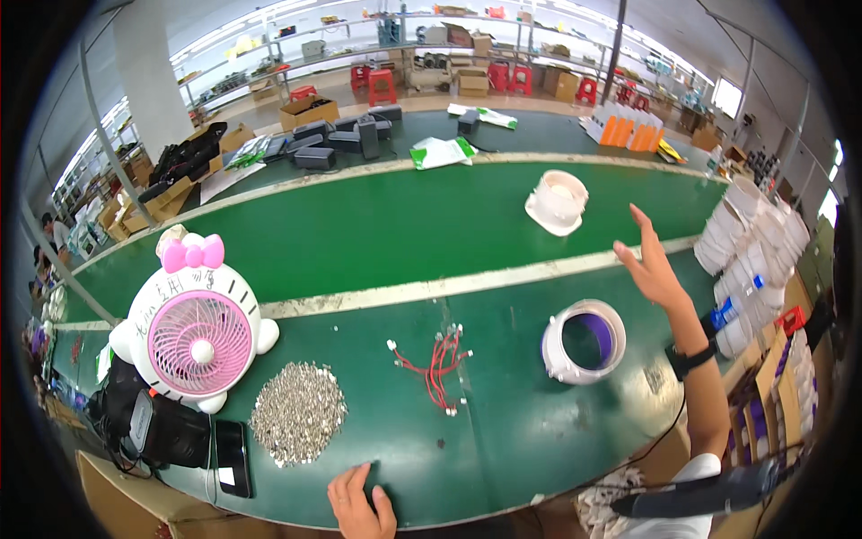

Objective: The person uses a handheld rotary tool to drill holes into white plastic circular frames containing red and white wires. They repeatedly pick up frames, drill them, and place them into a purple container or onto a stack. The person also handles small metal screws and other plastic components on a green workbench.

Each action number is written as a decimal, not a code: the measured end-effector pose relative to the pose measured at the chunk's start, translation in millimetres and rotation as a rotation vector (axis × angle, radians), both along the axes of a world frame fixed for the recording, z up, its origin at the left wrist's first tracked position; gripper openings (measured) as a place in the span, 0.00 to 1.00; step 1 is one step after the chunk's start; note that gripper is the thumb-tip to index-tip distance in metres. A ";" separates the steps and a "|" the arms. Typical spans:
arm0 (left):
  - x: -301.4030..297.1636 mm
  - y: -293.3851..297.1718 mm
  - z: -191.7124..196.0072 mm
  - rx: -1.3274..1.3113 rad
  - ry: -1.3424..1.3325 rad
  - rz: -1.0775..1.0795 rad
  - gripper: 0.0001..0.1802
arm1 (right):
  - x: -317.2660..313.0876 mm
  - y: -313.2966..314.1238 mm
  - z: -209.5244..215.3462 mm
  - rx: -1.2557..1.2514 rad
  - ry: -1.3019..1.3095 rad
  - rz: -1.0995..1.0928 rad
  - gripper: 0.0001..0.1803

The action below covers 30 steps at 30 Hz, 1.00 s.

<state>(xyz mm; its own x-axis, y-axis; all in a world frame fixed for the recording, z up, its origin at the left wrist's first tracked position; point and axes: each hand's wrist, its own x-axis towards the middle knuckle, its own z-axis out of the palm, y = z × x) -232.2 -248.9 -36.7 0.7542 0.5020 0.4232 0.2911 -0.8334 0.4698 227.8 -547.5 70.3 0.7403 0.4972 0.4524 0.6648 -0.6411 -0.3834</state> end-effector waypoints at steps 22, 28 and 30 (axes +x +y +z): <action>-9.9 9.3 -13.9 -0.192 -0.032 -0.197 0.26 | -133.5 63.8 -72.3 0.324 0.449 0.189 0.57; -12.2 8.1 -3.4 -0.218 0.004 -0.232 0.26 | -167.6 -5.1 -77.2 0.225 0.402 -0.013 0.46; -11.9 14.0 -4.3 -0.285 0.008 -0.266 0.25 | -179.9 -43.0 -94.8 0.353 0.479 0.045 0.43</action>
